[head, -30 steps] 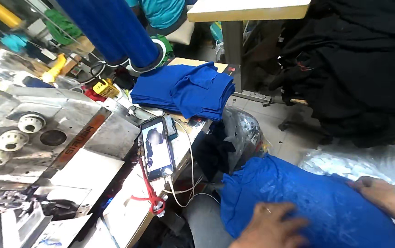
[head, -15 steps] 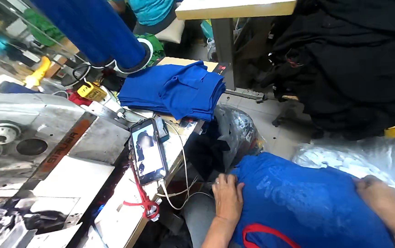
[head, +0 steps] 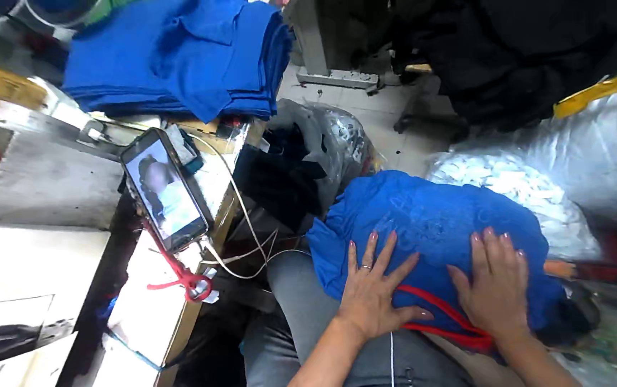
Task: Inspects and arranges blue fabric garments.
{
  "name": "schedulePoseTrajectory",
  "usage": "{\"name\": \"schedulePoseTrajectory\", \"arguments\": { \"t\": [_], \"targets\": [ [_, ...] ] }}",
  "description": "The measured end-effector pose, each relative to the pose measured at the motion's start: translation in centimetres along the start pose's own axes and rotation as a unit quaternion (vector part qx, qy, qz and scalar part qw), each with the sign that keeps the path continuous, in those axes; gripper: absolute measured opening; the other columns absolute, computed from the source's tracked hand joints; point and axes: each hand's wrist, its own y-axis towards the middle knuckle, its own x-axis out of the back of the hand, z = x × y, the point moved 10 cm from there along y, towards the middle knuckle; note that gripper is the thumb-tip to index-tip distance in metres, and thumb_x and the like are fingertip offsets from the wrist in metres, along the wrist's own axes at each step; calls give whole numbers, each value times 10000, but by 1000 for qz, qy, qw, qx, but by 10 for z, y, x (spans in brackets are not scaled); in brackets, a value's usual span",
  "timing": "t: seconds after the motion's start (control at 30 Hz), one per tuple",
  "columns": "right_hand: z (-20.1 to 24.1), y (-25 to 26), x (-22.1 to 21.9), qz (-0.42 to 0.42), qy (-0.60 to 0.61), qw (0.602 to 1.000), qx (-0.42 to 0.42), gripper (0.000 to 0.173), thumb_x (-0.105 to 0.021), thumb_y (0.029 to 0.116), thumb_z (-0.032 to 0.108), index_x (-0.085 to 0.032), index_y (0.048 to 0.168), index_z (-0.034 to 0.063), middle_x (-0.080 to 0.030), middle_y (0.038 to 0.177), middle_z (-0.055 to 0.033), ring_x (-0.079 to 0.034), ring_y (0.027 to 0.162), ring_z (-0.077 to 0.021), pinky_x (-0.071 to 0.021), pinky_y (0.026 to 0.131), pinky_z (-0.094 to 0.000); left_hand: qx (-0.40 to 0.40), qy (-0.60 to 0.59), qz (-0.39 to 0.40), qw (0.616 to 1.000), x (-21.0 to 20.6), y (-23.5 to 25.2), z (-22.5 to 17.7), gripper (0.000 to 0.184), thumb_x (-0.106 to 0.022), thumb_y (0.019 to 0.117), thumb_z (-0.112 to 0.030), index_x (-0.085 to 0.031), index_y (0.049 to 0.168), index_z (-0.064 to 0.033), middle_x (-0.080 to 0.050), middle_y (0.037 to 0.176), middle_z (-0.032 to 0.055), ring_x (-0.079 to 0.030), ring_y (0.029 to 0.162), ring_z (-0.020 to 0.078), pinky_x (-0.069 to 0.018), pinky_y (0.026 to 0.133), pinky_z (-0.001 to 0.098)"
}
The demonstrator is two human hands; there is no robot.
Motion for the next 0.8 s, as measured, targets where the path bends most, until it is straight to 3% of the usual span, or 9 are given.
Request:
{"name": "schedulePoseTrajectory", "arguments": {
  "t": [0.13,0.3,0.33,0.4,0.47,0.53,0.63,0.7,0.8],
  "targets": [
    [22,-9,31,43,103,994,15,723,-262,1077,541,-377,1575,28,-328,1626,-257,-268,1524,-451,-200,1202,-695,-57,-42,29,997,-1,-18,-9,685,-350,935,-796,-454,1525,-463,-199,1716,67,-69,1586,380,-21,1174,773],
    [19,-88,13,171,152,968,106,693,-185,1091,544,-471,1529,90,-455,1589,-130,-356,1513,-302,-225,1226,-595,-95,-49,128,986,-8,-20,-17,652,-352,935,-799,-492,1492,-489,-195,1719,-21,-4,1599,308,66,1177,753],
    [10,-83,21,173,205,959,87,637,-185,1104,472,-532,1486,98,-508,1553,-97,-405,1489,-253,-272,1228,-544,-90,-70,94,989,3,-15,-17,618,-378,952,-766,-567,1447,-449,-305,1683,-17,-103,1593,298,26,1196,740],
    [-13,-57,53,126,290,948,-17,648,-167,1111,457,-640,1370,98,-660,1379,-54,-582,1325,-158,-465,1132,-426,-117,-80,-24,990,33,-8,-30,533,-468,959,-697,-713,1292,-360,-571,1494,26,-406,1479,291,-183,1202,688],
    [-35,-22,79,50,287,953,-85,670,-194,1118,461,-634,1341,10,-676,1320,-135,-627,1256,-187,-502,1083,-417,-189,-85,-63,976,44,-4,-69,433,-652,892,-610,-768,1166,-296,-685,1267,30,-584,1263,244,-392,1094,564],
    [-42,9,83,3,230,968,-105,583,-278,1119,352,-573,1380,-77,-605,1383,-254,-576,1318,-319,-440,1126,-475,-260,-102,5,960,25,-3,-112,358,-767,872,-427,-761,1157,-211,-704,1174,49,-639,1156,240,-492,1008,481],
    [-32,34,41,42,124,990,-51,595,-340,1093,392,-500,1480,-31,-454,1551,-252,-370,1478,-438,-278,1208,-612,-317,-92,96,939,-19,-15,-146,107,-669,900,10,-763,929,-31,-726,1097,111,-685,1056,294,-560,892,445],
    [-24,39,13,55,55,997,-4,663,-338,1077,475,-433,1538,8,-368,1606,-256,-284,1509,-476,-210,1193,-691,-326,-91,159,928,-34,-21,-153,165,-600,917,76,-752,893,17,-724,1124,130,-682,1079,312,-564,906,439],
    [-24,38,3,45,33,998,13,698,-298,1075,493,-379,1567,5,-322,1629,-258,-243,1527,-467,-176,1211,-672,-331,-98,206,916,-38,-24,-158,178,-569,939,77,-741,916,39,-724,1138,141,-680,1092,327,-562,900,447]
  ]
}}
